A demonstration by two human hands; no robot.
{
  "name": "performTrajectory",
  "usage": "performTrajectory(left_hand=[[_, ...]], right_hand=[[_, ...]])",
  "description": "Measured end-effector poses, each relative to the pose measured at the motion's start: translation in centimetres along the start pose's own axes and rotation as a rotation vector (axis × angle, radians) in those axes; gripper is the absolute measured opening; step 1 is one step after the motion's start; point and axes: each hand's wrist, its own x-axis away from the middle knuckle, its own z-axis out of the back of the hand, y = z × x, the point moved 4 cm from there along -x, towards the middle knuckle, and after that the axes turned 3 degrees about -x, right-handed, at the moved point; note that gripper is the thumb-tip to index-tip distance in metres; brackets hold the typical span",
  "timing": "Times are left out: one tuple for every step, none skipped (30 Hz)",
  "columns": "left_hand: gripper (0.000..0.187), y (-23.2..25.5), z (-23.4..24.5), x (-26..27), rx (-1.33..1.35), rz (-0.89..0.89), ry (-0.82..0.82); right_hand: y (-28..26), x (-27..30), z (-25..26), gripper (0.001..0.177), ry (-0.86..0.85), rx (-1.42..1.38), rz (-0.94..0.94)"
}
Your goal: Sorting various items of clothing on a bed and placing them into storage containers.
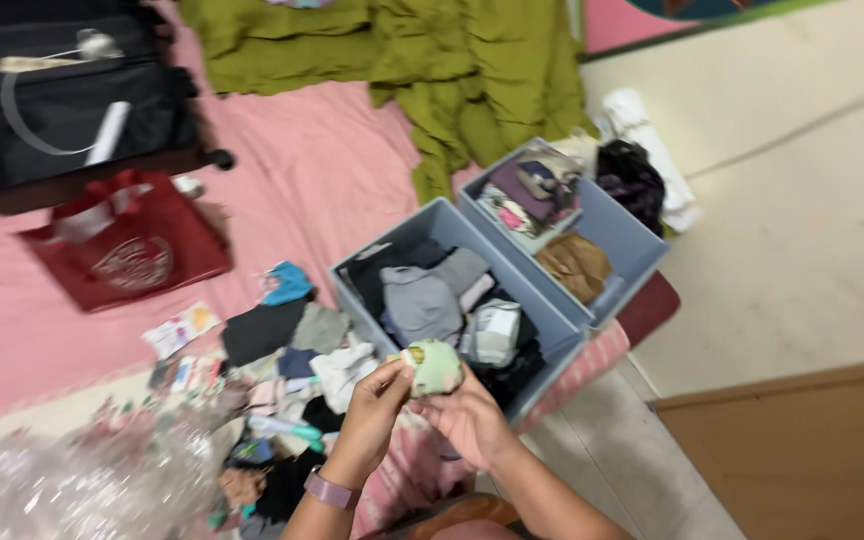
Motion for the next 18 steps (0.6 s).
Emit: performTrajectory(left_hand=[[0.027,-0.4,-1.6,-1.3,-0.007,0.012,-0.019],[0.023,-0.7,-3.3,-2.6,-0.064,-0.028,-0.014],[0.020,-1.2,-5.1,-3.8,-0.116,-0.068,-0.007],[0.020,-1.8,-6.7,-5.3,-0.119,-0.058,-0.024],[0.016,-2.6,-8.4,-7.0,-0.171,-0.035,0.014],[0.016,-3.4,-10.2,-8.9,-0.224,-0.012,0.052],[0.016,-4.3,-12.4,-10.5,-0.214,0.001,0.048],[0.023,-4.6,-14.5,-12.2,-0.294,-0.101,0.100],[0.031,-4.4,-16.6,-14.4,-0.383,-0.212,0.149],[0.031,-5.5,-18.6,-17.0,-0.381,-0.207,0.140],[0.030,-7.0,-20.7,-18.7,-0.449,-0.210,0.159],[0.030,-8.6,-22.7,-20.5,-0.517,-0.213,0.177],[0.030,-9.7,-24.6,-22.4,-0.514,-0.201,0.170],[0.028,-10.9,-26.4,-24.3,-0.542,-0.182,0.171],[0.026,-11.9,-27.9,-26.1,-0.572,-0.161,0.176],[0.026,-13.7,-28.9,-28.2,-0.572,-0.149,0.171],[0.025,-15.5,-29.6,-30.0,-0.585,-0.155,0.170],[0.024,-17.3,-30.2,-31.6,-0.598,-0.160,0.170]], right_hand=[[-1.0,-0.4,1.5,0.065,0.014,-0.007,0.017],[-2.2,-0.7,3.3,0.060,0.081,0.031,0.065],[-3.6,-0.9,5.3,0.055,0.149,0.073,0.108],[-4.8,-1.2,6.7,0.055,0.164,0.068,0.121],[-6.5,-1.6,8.6,0.050,0.224,0.160,0.165],[-8.4,-2.1,10.5,0.045,0.285,0.251,0.207],[-10.1,-2.1,12.5,0.045,0.301,0.258,0.203],[-12.1,-2.1,14.6,0.043,0.357,0.334,0.211],[-14.2,-2.9,16.4,0.041,0.407,0.403,0.227],[-16.3,-4.1,18.4,0.041,0.416,0.403,0.231],[-18.2,-4.3,20.6,0.042,0.469,0.449,0.247],[-20.0,-4.6,22.8,0.042,0.521,0.496,0.263],[-21.8,-5.4,25.1,0.042,0.535,0.496,0.260],[-23.5,-6.1,27.3,0.043,0.573,0.525,0.269],[-25.0,-6.9,29.5,0.044,0.609,0.552,0.277],[-26.3,-7.9,31.4,0.044,0.621,0.551,0.270],[-27.3,-8.7,33.3,0.045,0.644,0.580,0.256],[-28.1,-9.4,35.1,0.045,0.666,0.608,0.240]])
